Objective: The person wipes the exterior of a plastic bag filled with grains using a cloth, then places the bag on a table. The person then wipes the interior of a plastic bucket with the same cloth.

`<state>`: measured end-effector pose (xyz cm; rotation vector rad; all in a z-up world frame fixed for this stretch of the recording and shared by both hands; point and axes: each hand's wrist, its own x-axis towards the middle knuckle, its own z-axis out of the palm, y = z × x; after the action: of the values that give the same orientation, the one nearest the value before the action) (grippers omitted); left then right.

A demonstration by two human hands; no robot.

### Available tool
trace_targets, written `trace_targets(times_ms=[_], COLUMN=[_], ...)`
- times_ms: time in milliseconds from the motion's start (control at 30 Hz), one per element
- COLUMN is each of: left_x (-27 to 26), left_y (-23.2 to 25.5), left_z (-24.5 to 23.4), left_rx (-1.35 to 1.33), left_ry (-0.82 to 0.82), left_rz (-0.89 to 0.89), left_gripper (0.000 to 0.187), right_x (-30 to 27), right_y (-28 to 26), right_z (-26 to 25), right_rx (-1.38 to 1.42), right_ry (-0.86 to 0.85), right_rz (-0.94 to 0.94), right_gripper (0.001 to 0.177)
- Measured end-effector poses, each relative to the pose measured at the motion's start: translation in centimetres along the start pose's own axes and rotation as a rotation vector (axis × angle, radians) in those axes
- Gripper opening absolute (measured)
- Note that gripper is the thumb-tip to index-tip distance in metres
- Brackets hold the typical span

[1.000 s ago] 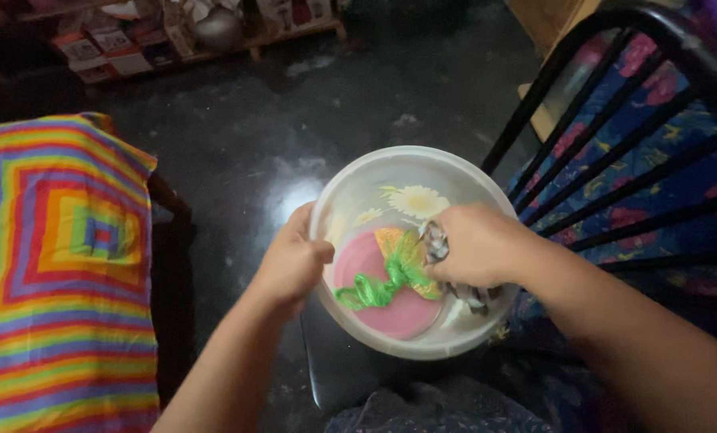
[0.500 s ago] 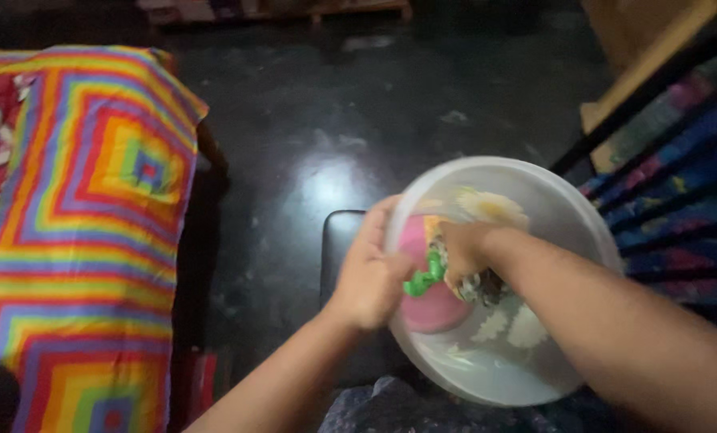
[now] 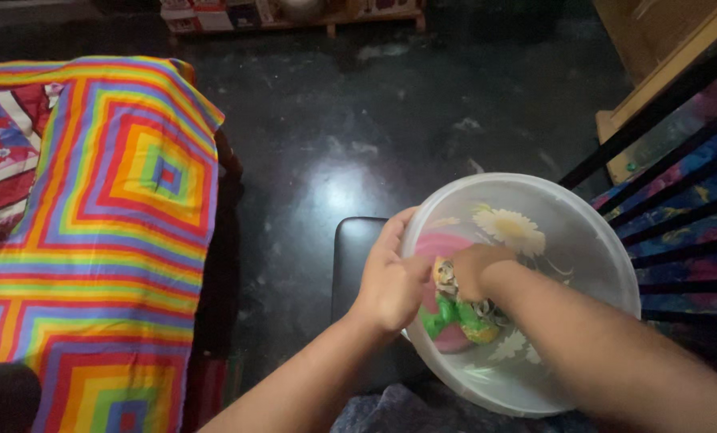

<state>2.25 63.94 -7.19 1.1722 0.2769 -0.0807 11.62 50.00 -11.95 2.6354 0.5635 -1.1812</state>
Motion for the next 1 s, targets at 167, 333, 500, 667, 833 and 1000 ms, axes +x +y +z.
trace_targets(times_ms=[167,333,500,667,833,1000], left_x=[1.2,2.6,3.7,4.2,3.6,2.6], left_y=[-0.9,-1.2,0.0,0.9,1.5,2.9], left_z=[-0.4,-1.7,-3.6,-4.1,-3.1,-1.6], left_rx=[-0.089,0.046,0.22,0.188,0.195,0.294], left_ry=[-0.018,-0.026,0.038,0.055,0.007,0.049], left_rz=[-0.009,0.061,0.037,-0.04,-0.072,-0.216], left_gripper=[0.066,0.067,0.066,0.063,0.055,0.059], right_x=[-1.0,-1.5,-3.2,-7.5,-10.0,-9.9], right_y=[-0.4,-1.5,-1.0,2.4,6.2,8.5], right_z=[-0.8,-2.2,-5.9,-8.8,-7.6,-5.0], right_rx=[0.034,-0.155,-0.076,0.391,1.078,1.271], right_ry=[-0.078,-0.142,-0.134,0.116,0.328,0.475], right_rz=[-0.056,-0.144,-0.215,-0.176,-0.179,-0.245], right_gripper=[0.049,0.053,0.045,0.044,0.051,0.039])
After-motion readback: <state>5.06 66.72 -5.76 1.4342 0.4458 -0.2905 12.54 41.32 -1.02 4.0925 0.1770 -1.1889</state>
